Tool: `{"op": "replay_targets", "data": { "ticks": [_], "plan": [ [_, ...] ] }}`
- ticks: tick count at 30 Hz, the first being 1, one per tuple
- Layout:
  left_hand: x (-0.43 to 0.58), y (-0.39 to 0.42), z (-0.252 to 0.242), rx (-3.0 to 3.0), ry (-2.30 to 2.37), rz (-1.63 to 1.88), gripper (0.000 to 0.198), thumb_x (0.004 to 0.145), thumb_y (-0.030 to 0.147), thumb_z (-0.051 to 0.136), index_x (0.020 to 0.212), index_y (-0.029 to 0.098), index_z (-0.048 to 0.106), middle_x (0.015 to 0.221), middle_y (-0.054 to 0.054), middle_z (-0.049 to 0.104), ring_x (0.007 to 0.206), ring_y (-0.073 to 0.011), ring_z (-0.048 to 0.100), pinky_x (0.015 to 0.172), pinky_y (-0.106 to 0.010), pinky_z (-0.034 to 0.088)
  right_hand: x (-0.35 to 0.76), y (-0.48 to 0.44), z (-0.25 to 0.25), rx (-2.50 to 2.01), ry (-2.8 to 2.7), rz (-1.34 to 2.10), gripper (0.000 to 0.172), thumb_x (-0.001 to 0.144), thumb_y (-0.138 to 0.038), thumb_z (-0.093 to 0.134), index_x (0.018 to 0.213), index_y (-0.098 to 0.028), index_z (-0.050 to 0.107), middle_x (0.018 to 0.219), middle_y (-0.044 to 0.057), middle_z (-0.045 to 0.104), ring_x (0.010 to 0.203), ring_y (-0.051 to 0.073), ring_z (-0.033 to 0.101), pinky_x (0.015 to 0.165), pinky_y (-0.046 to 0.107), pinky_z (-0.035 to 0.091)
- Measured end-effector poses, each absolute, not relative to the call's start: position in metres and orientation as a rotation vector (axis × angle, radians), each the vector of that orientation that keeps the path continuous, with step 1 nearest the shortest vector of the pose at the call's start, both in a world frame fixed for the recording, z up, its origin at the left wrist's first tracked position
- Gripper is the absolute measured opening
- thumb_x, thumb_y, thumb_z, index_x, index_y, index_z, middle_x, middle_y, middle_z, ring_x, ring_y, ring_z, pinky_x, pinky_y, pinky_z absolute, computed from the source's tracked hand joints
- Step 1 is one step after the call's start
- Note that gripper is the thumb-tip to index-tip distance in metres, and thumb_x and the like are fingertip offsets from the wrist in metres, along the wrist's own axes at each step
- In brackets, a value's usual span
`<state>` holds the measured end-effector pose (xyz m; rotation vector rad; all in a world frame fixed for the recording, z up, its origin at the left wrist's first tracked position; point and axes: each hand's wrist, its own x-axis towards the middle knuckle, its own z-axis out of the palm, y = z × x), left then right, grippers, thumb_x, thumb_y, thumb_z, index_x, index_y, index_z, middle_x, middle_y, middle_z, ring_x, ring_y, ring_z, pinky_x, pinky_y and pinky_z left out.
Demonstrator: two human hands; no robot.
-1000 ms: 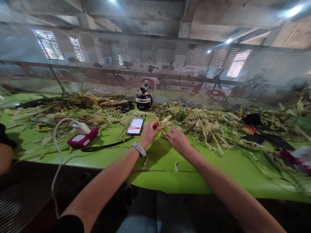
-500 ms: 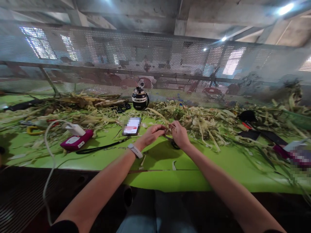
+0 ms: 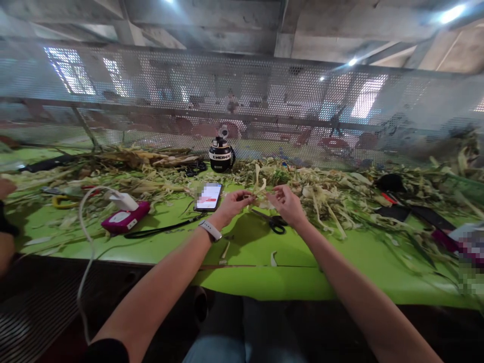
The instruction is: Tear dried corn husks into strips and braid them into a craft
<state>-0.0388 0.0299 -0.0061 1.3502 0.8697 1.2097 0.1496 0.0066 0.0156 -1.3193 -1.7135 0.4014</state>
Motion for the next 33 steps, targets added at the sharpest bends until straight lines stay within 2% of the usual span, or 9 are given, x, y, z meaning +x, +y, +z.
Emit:
{"op": "replay_targets", "data": {
  "ticks": [3, 7, 11, 16, 20, 24, 28, 31, 33],
  "plan": [
    [-0.040, 0.031, -0.007, 1.311, 0.874, 1.200, 0.039, 0.057, 0.038, 0.080, 0.082, 0.014, 0.063, 0.069, 0.003, 0.061, 0.062, -0.0074, 0.053, 0.064, -0.023, 0.044, 0.151, 0.012, 0.012, -1.249, -1.871, 0.342, 0.030, 0.070, -0.034, 0.069, 0.093, -0.016, 0.062, 0.076, 0.002, 0.062, 0.064, 0.014, 0.055, 0.062, 0.026, 0.044],
    [-0.041, 0.032, -0.007, 1.250, 0.822, 1.138, 0.036, 0.061, 0.034, 0.079, 0.083, 0.014, 0.058, 0.078, 0.002, 0.063, 0.067, -0.0082, 0.059, 0.073, -0.028, 0.051, 0.158, 0.019, 0.009, -1.215, -2.082, 0.278, 0.012, 0.076, -0.018, 0.064, 0.086, -0.016, 0.070, 0.078, 0.004, 0.063, 0.075, 0.016, 0.057, 0.071, 0.028, 0.044],
    [-0.042, 0.033, -0.006, 1.269, 0.819, 1.106, 0.037, 0.059, 0.033, 0.080, 0.082, 0.015, 0.058, 0.073, 0.003, 0.063, 0.064, -0.0078, 0.059, 0.073, -0.028, 0.053, 0.166, 0.023, 0.010, -1.249, -2.107, 0.166, 0.016, 0.080, -0.012, 0.059, 0.085, -0.018, 0.072, 0.080, 0.005, 0.060, 0.079, 0.017, 0.057, 0.074, 0.029, 0.044],
    [-0.043, 0.033, -0.005, 1.303, 0.867, 1.103, 0.030, 0.062, 0.026, 0.078, 0.082, 0.014, 0.059, 0.067, 0.003, 0.063, 0.063, -0.0078, 0.059, 0.072, -0.025, 0.051, 0.166, 0.019, 0.008, -1.264, -2.154, 0.023, 0.010, 0.077, -0.015, 0.065, 0.085, -0.017, 0.071, 0.082, 0.005, 0.055, 0.079, 0.017, 0.055, 0.074, 0.030, 0.044],
    [-0.043, 0.033, -0.005, 1.294, 0.930, 1.164, 0.028, 0.063, 0.020, 0.075, 0.085, 0.014, 0.059, 0.071, 0.002, 0.062, 0.064, -0.0087, 0.060, 0.066, -0.024, 0.050, 0.159, 0.013, 0.008, -1.209, -2.220, -0.099, 0.008, 0.081, -0.018, 0.061, 0.076, -0.019, 0.067, 0.082, 0.005, 0.053, 0.079, 0.018, 0.053, 0.074, 0.030, 0.045],
    [-0.044, 0.032, -0.003, 1.273, 1.034, 1.203, 0.027, 0.062, 0.019, 0.073, 0.084, 0.014, 0.058, 0.072, 0.002, 0.060, 0.061, -0.0082, 0.057, 0.059, -0.021, 0.046, 0.151, 0.006, 0.010, -1.103, -2.260, -0.200, 0.013, 0.089, -0.023, 0.051, 0.082, -0.019, 0.061, 0.092, 0.008, 0.057, 0.087, 0.019, 0.054, 0.076, 0.031, 0.045],
    [-0.046, 0.030, 0.000, 1.251, 1.023, 1.151, 0.028, 0.061, 0.024, 0.074, 0.082, 0.013, 0.058, 0.069, 0.002, 0.058, 0.061, -0.0090, 0.057, 0.058, -0.021, 0.044, 0.145, 0.002, 0.010, -1.088, -2.264, -0.256, 0.020, 0.094, -0.028, 0.042, 0.084, -0.019, 0.056, 0.083, 0.008, 0.059, 0.077, 0.020, 0.055, 0.070, 0.030, 0.045],
    [-0.046, 0.027, 0.000, 1.326, 0.952, 1.071, 0.032, 0.061, 0.033, 0.074, 0.081, 0.013, 0.060, 0.067, 0.002, 0.057, 0.058, -0.0088, 0.053, 0.056, -0.022, 0.041, 0.143, 0.001, 0.008, -1.014, -2.197, -0.322, 0.021, 0.095, -0.029, 0.039, 0.086, -0.019, 0.055, 0.090, 0.010, 0.063, 0.084, 0.021, 0.057, 0.077, 0.032, 0.045],
    [-0.044, 0.025, 0.000, 1.461, 0.893, 1.009, 0.032, 0.063, 0.038, 0.073, 0.079, 0.013, 0.061, 0.062, 0.003, 0.053, 0.054, -0.0072, 0.045, 0.053, -0.021, 0.035, 0.143, 0.001, 0.007, -1.005, -2.127, -0.321, 0.021, 0.096, -0.029, 0.038, 0.088, -0.019, 0.054, 0.095, 0.011, 0.065, 0.089, 0.021, 0.058, 0.081, 0.033, 0.045]
  ]
}}
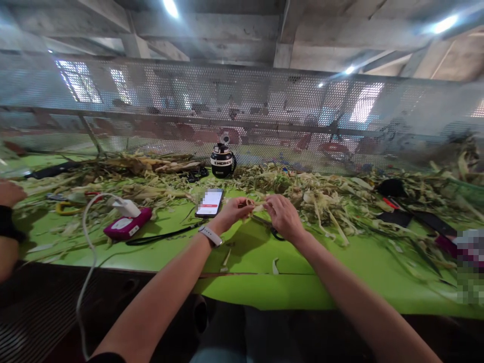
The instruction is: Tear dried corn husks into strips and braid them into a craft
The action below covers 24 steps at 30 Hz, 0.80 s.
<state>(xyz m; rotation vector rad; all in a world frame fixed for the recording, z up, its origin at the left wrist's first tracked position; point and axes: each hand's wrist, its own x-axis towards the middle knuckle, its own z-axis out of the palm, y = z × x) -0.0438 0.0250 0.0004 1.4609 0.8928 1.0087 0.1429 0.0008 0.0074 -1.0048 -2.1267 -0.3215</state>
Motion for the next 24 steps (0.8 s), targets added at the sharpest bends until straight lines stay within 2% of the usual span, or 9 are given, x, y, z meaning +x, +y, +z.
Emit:
{"op": "replay_targets", "data": {
  "ticks": [2, 6, 8, 10, 14, 19, 21, 24],
  "plan": [
    [-0.041, 0.022, 0.002, 1.591, 0.817, 0.949, 0.030, 0.065, 0.040, 0.071, 0.076, 0.014, 0.062, 0.059, 0.004, 0.049, 0.054, -0.0071, 0.039, 0.052, -0.021, 0.031, 0.143, 0.000, 0.007, -1.093, -2.046, -0.279, 0.022, 0.096, -0.030, 0.036, 0.090, -0.019, 0.054, 0.092, 0.010, 0.066, 0.085, 0.021, 0.061, 0.077, 0.031, 0.045],
    [-0.037, 0.015, 0.007, 1.620, 0.811, 0.865, 0.020, 0.069, 0.034, 0.065, 0.075, 0.016, 0.063, 0.063, 0.003, 0.051, 0.059, -0.0100, 0.040, 0.054, -0.023, 0.031, 0.141, 0.000, 0.005, -1.426, -1.880, -0.119, 0.024, 0.095, -0.032, 0.034, 0.094, -0.018, 0.053, 0.073, 0.006, 0.066, 0.063, 0.020, 0.062, 0.057, 0.027, 0.040],
    [-0.037, 0.013, 0.008, 1.594, 0.865, 0.880, 0.017, 0.071, 0.033, 0.061, 0.073, 0.017, 0.063, 0.065, 0.002, 0.053, 0.060, -0.0110, 0.042, 0.053, -0.023, 0.032, 0.139, 0.000, 0.004, -1.514, -1.838, -0.081, 0.024, 0.094, -0.033, 0.035, 0.095, -0.018, 0.053, 0.069, 0.005, 0.065, 0.059, 0.020, 0.062, 0.053, 0.026, 0.036],
    [-0.036, 0.013, 0.007, 1.579, 0.869, 0.923, 0.019, 0.073, 0.035, 0.059, 0.072, 0.017, 0.063, 0.068, 0.000, 0.055, 0.063, -0.0120, 0.044, 0.056, -0.024, 0.034, 0.138, 0.001, 0.003, -1.543, -1.815, -0.074, 0.023, 0.093, -0.034, 0.037, 0.094, -0.018, 0.053, 0.068, 0.006, 0.065, 0.059, 0.021, 0.062, 0.052, 0.026, 0.034],
    [-0.034, 0.021, -0.003, 1.665, 0.788, 0.975, 0.021, 0.069, 0.038, 0.068, 0.073, 0.017, 0.065, 0.071, 0.000, 0.057, 0.070, -0.0135, 0.049, 0.067, -0.025, 0.040, 0.140, 0.003, 0.002, -1.468, -1.785, -0.027, 0.022, 0.091, -0.037, 0.039, 0.091, -0.020, 0.053, 0.068, 0.005, 0.065, 0.059, 0.020, 0.062, 0.053, 0.025, 0.035],
    [-0.038, 0.033, -0.010, 1.761, 0.861, 1.201, 0.018, 0.067, 0.034, 0.071, 0.073, 0.017, 0.067, 0.085, -0.003, 0.060, 0.085, -0.0157, 0.053, 0.079, -0.026, 0.042, 0.150, 0.008, 0.008, -1.328, -1.762, 0.165, 0.030, 0.085, -0.042, 0.050, 0.103, -0.018, 0.052, 0.067, 0.002, 0.065, 0.059, 0.017, 0.061, 0.058, 0.025, 0.042],
    [-0.041, 0.034, -0.008, 1.741, 0.917, 1.225, 0.018, 0.069, 0.035, 0.069, 0.075, 0.017, 0.068, 0.081, -0.002, 0.060, 0.080, -0.0144, 0.053, 0.076, -0.026, 0.042, 0.155, 0.011, 0.009, -1.292, -1.828, 0.267, 0.034, 0.082, -0.042, 0.055, 0.105, -0.017, 0.054, 0.069, 0.002, 0.065, 0.060, 0.016, 0.060, 0.059, 0.026, 0.043],
    [-0.044, 0.034, -0.003, 1.655, 0.956, 1.225, 0.022, 0.072, 0.039, 0.066, 0.077, 0.017, 0.066, 0.071, 0.001, 0.058, 0.068, -0.0122, 0.050, 0.067, -0.024, 0.040, 0.160, 0.015, 0.008, -1.244, -1.998, 0.378, 0.027, 0.078, -0.040, 0.059, 0.090, -0.016, 0.063, 0.068, 0.002, 0.065, 0.059, 0.015, 0.056, 0.058, 0.025, 0.043]
  ]
}}
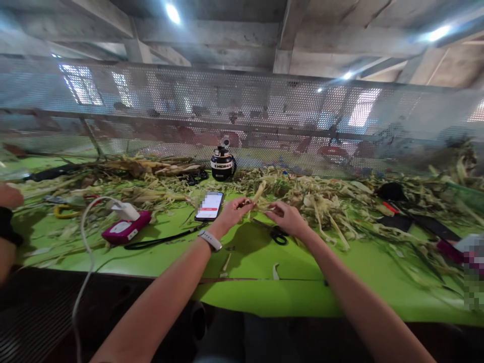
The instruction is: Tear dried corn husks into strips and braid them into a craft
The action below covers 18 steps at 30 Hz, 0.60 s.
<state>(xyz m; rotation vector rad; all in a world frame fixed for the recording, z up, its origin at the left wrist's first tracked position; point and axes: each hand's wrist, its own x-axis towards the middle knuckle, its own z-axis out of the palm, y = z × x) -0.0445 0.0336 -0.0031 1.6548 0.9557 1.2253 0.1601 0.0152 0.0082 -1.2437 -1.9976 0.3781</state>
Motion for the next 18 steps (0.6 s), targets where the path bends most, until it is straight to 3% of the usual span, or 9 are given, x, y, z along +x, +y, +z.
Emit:
{"op": "replay_targets", "data": {
  "ticks": [3, 7, 10, 14, 18],
  "plan": [
    [-0.047, 0.034, -0.001, 1.601, 0.968, 1.249, 0.028, 0.070, 0.043, 0.067, 0.074, 0.015, 0.064, 0.067, 0.002, 0.057, 0.064, -0.0110, 0.047, 0.061, -0.023, 0.038, 0.162, 0.019, 0.007, -1.158, -1.980, 0.483, 0.025, 0.076, -0.039, 0.060, 0.076, -0.015, 0.068, 0.069, 0.003, 0.066, 0.060, 0.013, 0.054, 0.059, 0.025, 0.043],
    [-0.048, 0.036, -0.004, 1.558, 0.956, 1.202, 0.037, 0.062, 0.048, 0.073, 0.074, 0.014, 0.065, 0.062, 0.003, 0.056, 0.057, -0.0089, 0.045, 0.055, -0.022, 0.035, 0.162, 0.020, 0.012, -1.048, -1.650, 0.862, 0.031, 0.067, -0.044, 0.068, 0.080, -0.016, 0.070, 0.062, 0.000, 0.064, 0.055, 0.012, 0.054, 0.057, 0.026, 0.046],
    [-0.045, 0.035, -0.005, 1.430, 0.931, 1.209, 0.044, 0.054, 0.048, 0.079, 0.076, 0.014, 0.061, 0.061, 0.003, 0.058, 0.054, -0.0080, 0.048, 0.053, -0.022, 0.036, 0.162, 0.014, 0.018, -0.900, -1.386, 1.162, 0.031, 0.061, -0.043, 0.075, 0.080, -0.019, 0.070, 0.066, -0.001, 0.065, 0.058, 0.011, 0.058, 0.064, 0.027, 0.051],
    [-0.042, 0.030, -0.005, 1.322, 0.943, 1.212, 0.049, 0.050, 0.044, 0.083, 0.076, 0.015, 0.053, 0.062, 0.003, 0.062, 0.052, -0.0089, 0.054, 0.050, -0.021, 0.038, 0.160, 0.002, 0.026, -0.693, -1.314, 1.423, 0.042, 0.059, -0.040, 0.078, 0.095, -0.022, 0.069, 0.089, 0.003, 0.070, 0.084, 0.016, 0.065, 0.083, 0.033, 0.052],
    [-0.041, 0.027, -0.004, 1.336, 0.952, 1.192, 0.045, 0.055, 0.043, 0.081, 0.076, 0.016, 0.052, 0.060, 0.002, 0.064, 0.051, -0.0097, 0.057, 0.045, -0.020, 0.033, 0.158, -0.005, 0.033, -0.617, -1.360, 1.426, 0.055, 0.058, -0.034, 0.079, 0.110, -0.023, 0.064, 0.117, 0.007, 0.064, 0.112, 0.022, 0.058, 0.093, 0.038, 0.049]
  ]
}}
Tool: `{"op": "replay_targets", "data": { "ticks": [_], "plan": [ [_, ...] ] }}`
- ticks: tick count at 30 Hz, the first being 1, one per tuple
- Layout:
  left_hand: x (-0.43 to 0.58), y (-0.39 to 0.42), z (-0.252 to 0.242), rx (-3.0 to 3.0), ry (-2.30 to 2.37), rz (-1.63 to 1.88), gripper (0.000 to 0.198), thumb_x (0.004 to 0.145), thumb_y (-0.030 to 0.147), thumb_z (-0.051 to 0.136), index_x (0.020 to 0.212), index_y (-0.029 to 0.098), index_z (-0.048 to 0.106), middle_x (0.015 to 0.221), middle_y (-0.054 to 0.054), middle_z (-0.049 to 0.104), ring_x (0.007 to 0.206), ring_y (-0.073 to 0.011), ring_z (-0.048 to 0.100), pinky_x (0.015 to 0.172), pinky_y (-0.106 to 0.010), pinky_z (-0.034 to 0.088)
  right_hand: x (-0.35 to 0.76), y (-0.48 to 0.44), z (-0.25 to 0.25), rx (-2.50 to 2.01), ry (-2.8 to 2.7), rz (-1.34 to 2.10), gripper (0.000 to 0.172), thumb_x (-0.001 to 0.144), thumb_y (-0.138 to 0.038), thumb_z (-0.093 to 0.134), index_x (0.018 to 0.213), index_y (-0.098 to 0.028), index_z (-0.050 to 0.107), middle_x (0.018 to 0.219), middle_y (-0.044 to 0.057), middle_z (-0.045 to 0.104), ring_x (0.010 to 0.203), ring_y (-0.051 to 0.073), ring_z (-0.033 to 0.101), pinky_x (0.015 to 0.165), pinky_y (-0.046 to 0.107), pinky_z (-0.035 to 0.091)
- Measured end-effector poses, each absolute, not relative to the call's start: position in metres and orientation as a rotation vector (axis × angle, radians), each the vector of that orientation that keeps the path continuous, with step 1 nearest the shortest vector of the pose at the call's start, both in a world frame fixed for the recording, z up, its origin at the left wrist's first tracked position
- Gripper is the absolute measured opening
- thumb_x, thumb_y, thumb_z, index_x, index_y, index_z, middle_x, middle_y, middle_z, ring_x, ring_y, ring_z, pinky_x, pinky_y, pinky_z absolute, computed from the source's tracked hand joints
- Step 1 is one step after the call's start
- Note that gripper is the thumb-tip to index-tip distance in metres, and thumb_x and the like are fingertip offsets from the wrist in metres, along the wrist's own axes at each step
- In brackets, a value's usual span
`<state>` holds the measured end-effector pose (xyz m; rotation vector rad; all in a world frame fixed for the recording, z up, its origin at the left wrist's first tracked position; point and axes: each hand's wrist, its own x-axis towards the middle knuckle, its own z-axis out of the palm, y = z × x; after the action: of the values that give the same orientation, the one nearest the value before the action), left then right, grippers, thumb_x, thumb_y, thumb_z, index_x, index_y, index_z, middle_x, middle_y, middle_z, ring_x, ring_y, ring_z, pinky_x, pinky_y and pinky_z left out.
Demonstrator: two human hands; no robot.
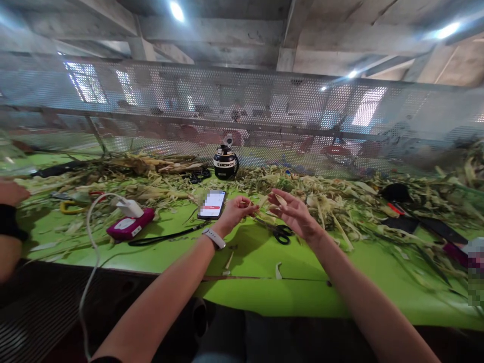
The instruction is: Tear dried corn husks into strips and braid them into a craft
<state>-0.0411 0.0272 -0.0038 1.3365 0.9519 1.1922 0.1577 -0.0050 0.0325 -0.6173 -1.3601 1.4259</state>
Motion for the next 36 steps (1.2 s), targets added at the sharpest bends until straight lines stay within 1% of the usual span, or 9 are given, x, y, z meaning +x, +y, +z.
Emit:
{"op": "replay_targets", "data": {
  "ticks": [3, 5, 9, 12, 17, 22, 26, 32, 36],
  "plan": [
    [-0.041, 0.028, -0.005, 1.326, 0.923, 1.173, 0.044, 0.055, 0.042, 0.081, 0.075, 0.016, 0.053, 0.061, 0.001, 0.065, 0.052, -0.0103, 0.059, 0.046, -0.020, 0.036, 0.156, -0.005, 0.033, -0.594, -1.398, 1.456, 0.060, 0.056, -0.030, 0.079, 0.114, -0.025, 0.061, 0.131, 0.007, 0.056, 0.121, 0.024, 0.051, 0.095, 0.041, 0.048],
    [-0.041, 0.030, -0.006, 1.309, 0.886, 1.143, 0.044, 0.053, 0.040, 0.083, 0.074, 0.015, 0.054, 0.062, 0.000, 0.067, 0.054, -0.0106, 0.060, 0.050, -0.021, 0.040, 0.154, -0.002, 0.031, -0.620, -1.405, 1.442, 0.063, 0.054, -0.026, 0.081, 0.113, -0.026, 0.061, 0.131, 0.006, 0.056, 0.120, 0.024, 0.052, 0.093, 0.040, 0.049],
    [-0.040, 0.030, -0.008, 1.283, 0.795, 1.033, 0.043, 0.052, 0.035, 0.084, 0.078, 0.013, 0.057, 0.069, -0.002, 0.070, 0.062, -0.0113, 0.064, 0.060, -0.023, 0.046, 0.150, 0.007, 0.020, -0.810, -1.428, 1.220, 0.046, 0.056, -0.033, 0.081, 0.098, -0.021, 0.066, 0.100, 0.005, 0.070, 0.092, 0.019, 0.064, 0.082, 0.034, 0.052],
    [-0.039, 0.030, -0.008, 1.277, 0.774, 1.007, 0.044, 0.054, 0.033, 0.084, 0.080, 0.013, 0.056, 0.070, -0.003, 0.071, 0.065, -0.0122, 0.066, 0.062, -0.024, 0.047, 0.149, 0.008, 0.017, -0.943, -1.556, 0.882, 0.032, 0.065, -0.048, 0.073, 0.076, -0.019, 0.066, 0.069, 0.001, 0.064, 0.066, 0.015, 0.058, 0.067, 0.030, 0.050],
    [-0.037, 0.030, -0.009, 1.313, 0.753, 1.026, 0.044, 0.057, 0.036, 0.082, 0.082, 0.015, 0.052, 0.070, -0.002, 0.070, 0.066, -0.0129, 0.067, 0.063, -0.024, 0.047, 0.149, 0.005, 0.020, -0.966, -1.868, 0.505, 0.043, 0.082, -0.051, 0.053, 0.055, -0.018, 0.055, 0.065, 0.002, 0.053, 0.067, 0.014, 0.051, 0.065, 0.027, 0.043],
    [-0.035, 0.027, -0.010, 1.353, 0.770, 1.040, 0.046, 0.061, 0.039, 0.079, 0.087, 0.017, 0.049, 0.071, -0.002, 0.070, 0.065, -0.0144, 0.068, 0.061, -0.025, 0.049, 0.145, 0.004, 0.013, -1.156, -1.975, 0.279, 0.032, 0.084, -0.038, 0.047, 0.060, -0.019, 0.052, 0.061, 0.001, 0.051, 0.060, 0.013, 0.048, 0.058, 0.025, 0.036],
    [-0.032, 0.025, -0.008, 1.342, 0.771, 1.082, 0.051, 0.061, 0.038, 0.080, 0.091, 0.017, 0.046, 0.070, -0.001, 0.069, 0.067, -0.0155, 0.068, 0.060, -0.025, 0.051, 0.139, 0.001, 0.008, -1.157, -2.012, 0.108, 0.031, 0.084, -0.035, 0.045, 0.058, -0.020, 0.049, 0.060, 0.002, 0.052, 0.059, 0.014, 0.046, 0.057, 0.025, 0.034],
    [-0.029, 0.022, -0.005, 1.360, 0.789, 1.100, 0.052, 0.061, 0.039, 0.080, 0.092, 0.017, 0.044, 0.063, 0.003, 0.064, 0.061, -0.0134, 0.066, 0.059, -0.025, 0.051, 0.136, -0.001, 0.007, -1.071, -2.090, 0.126, 0.032, 0.086, -0.034, 0.041, 0.059, -0.020, 0.048, 0.061, 0.002, 0.052, 0.061, 0.015, 0.048, 0.059, 0.025, 0.037],
    [-0.030, 0.024, -0.007, 1.392, 0.757, 1.107, 0.056, 0.059, 0.044, 0.079, 0.094, 0.017, 0.044, 0.067, 0.001, 0.065, 0.064, -0.0143, 0.066, 0.061, -0.026, 0.051, 0.141, 0.001, 0.008, -1.085, -2.137, 0.048, 0.029, 0.087, -0.032, 0.042, 0.063, -0.020, 0.052, 0.066, 0.003, 0.056, 0.064, 0.015, 0.049, 0.062, 0.025, 0.037]
  ]
}}
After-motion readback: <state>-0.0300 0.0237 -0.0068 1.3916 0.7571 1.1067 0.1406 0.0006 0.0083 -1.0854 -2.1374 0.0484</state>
